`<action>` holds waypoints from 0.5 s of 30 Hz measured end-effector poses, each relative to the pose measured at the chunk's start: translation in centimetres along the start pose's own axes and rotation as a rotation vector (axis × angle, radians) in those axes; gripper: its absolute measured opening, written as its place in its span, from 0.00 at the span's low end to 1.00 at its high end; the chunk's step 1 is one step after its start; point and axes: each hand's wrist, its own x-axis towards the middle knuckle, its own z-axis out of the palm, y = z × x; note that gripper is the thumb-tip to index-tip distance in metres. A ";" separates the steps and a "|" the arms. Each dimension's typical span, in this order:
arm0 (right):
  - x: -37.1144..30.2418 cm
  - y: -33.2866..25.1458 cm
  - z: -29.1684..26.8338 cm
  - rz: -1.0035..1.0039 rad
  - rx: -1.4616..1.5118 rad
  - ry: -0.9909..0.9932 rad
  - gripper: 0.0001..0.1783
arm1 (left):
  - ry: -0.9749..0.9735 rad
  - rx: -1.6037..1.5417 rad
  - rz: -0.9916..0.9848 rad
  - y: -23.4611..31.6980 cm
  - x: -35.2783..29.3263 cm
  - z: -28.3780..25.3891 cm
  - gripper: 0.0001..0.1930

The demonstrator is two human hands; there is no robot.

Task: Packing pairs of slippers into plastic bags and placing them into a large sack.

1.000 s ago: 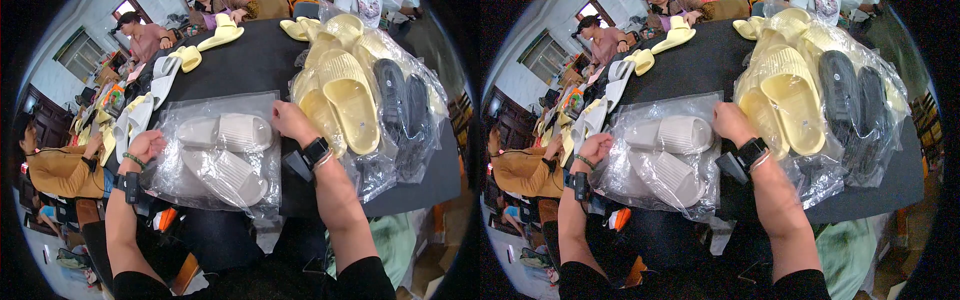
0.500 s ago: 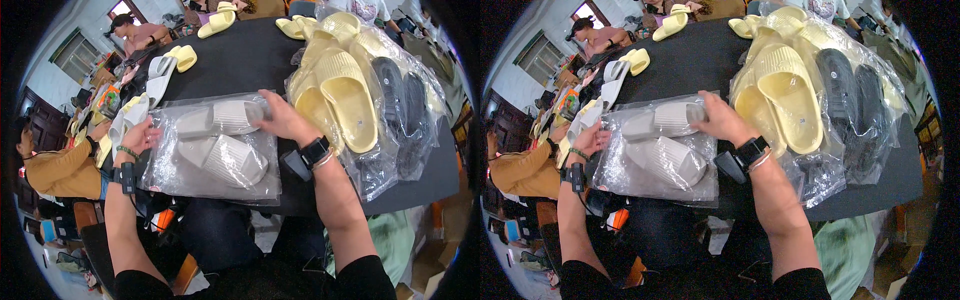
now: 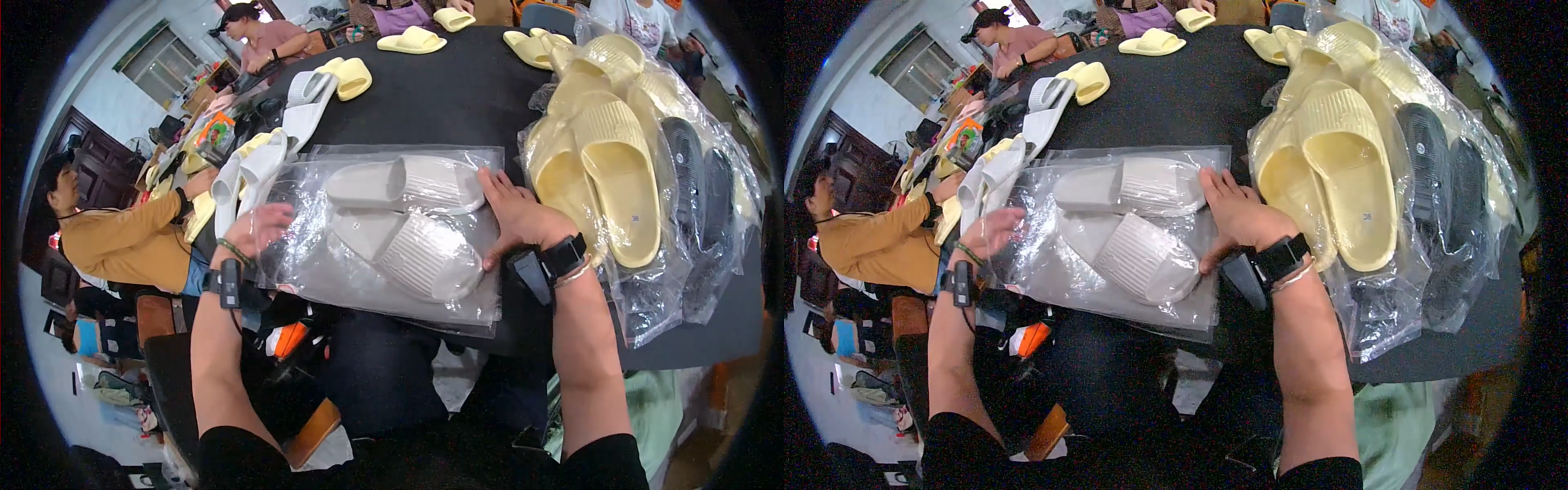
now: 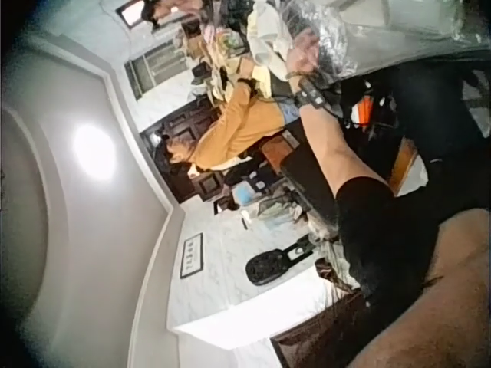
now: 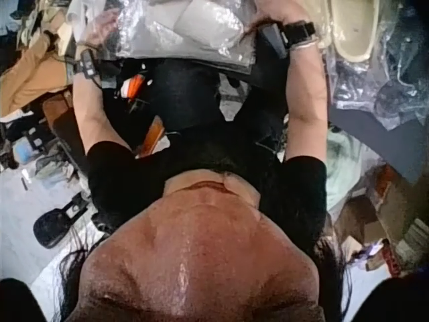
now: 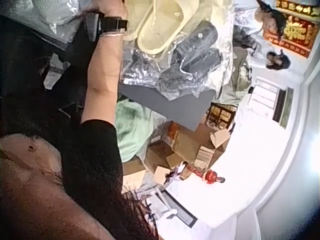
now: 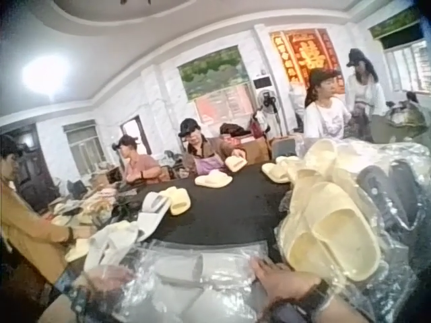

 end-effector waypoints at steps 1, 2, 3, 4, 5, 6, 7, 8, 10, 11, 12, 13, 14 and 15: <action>-0.2 0.2 0.0 0.017 -0.017 -0.012 0.84 | -0.009 -0.003 -0.003 0.3 0.0 1.5 0.17; -0.4 0.4 -0.1 0.036 -0.033 -0.025 0.84 | -0.094 0.021 -0.083 1.0 -0.1 2.7 0.18; -0.5 0.2 -0.2 0.046 -0.048 -0.031 0.84 | -0.169 0.048 -0.163 2.0 -0.6 4.2 0.20; -0.5 0.2 -0.2 0.047 -0.047 -0.032 0.84 | -0.170 0.048 -0.164 2.2 -0.6 4.9 0.20; -0.5 0.2 -0.2 0.036 -0.050 -0.031 0.83 | -0.196 0.119 -0.106 2.4 -0.5 5.6 0.21; -0.6 0.2 -0.3 0.029 -0.053 -0.027 0.83 | -0.225 0.193 -0.046 2.9 -0.3 6.5 0.22; -0.6 0.4 -0.2 0.040 -0.050 -0.024 0.83 | -0.221 0.396 -0.060 4.3 0.2 8.1 0.23; -0.6 0.6 0.0 0.031 -0.054 -0.020 0.83 | -0.233 0.400 -0.061 4.0 1.1 9.1 0.23; -0.3 0.3 0.1 0.021 -0.050 -0.004 0.83 | -0.282 0.912 0.332 4.0 2.1 10.6 0.26; -0.3 0.2 0.0 0.017 -0.060 -0.003 0.82 | -0.329 1.210 0.432 4.6 2.6 11.1 0.32; -0.5 0.4 0.1 0.025 -0.073 -0.004 0.82 | -0.347 1.206 0.442 4.6 3.2 12.5 0.32; -0.7 0.6 0.1 0.040 -0.074 -0.003 0.82 | -0.309 1.307 0.515 4.6 3.5 14.3 0.35; -0.8 0.8 0.3 0.040 -0.064 0.006 0.82 | -0.268 1.404 0.590 4.5 4.0 15.4 0.37; -0.8 0.8 0.4 0.029 -0.055 0.015 0.82 | -0.297 1.510 0.697 4.6 4.7 15.8 0.42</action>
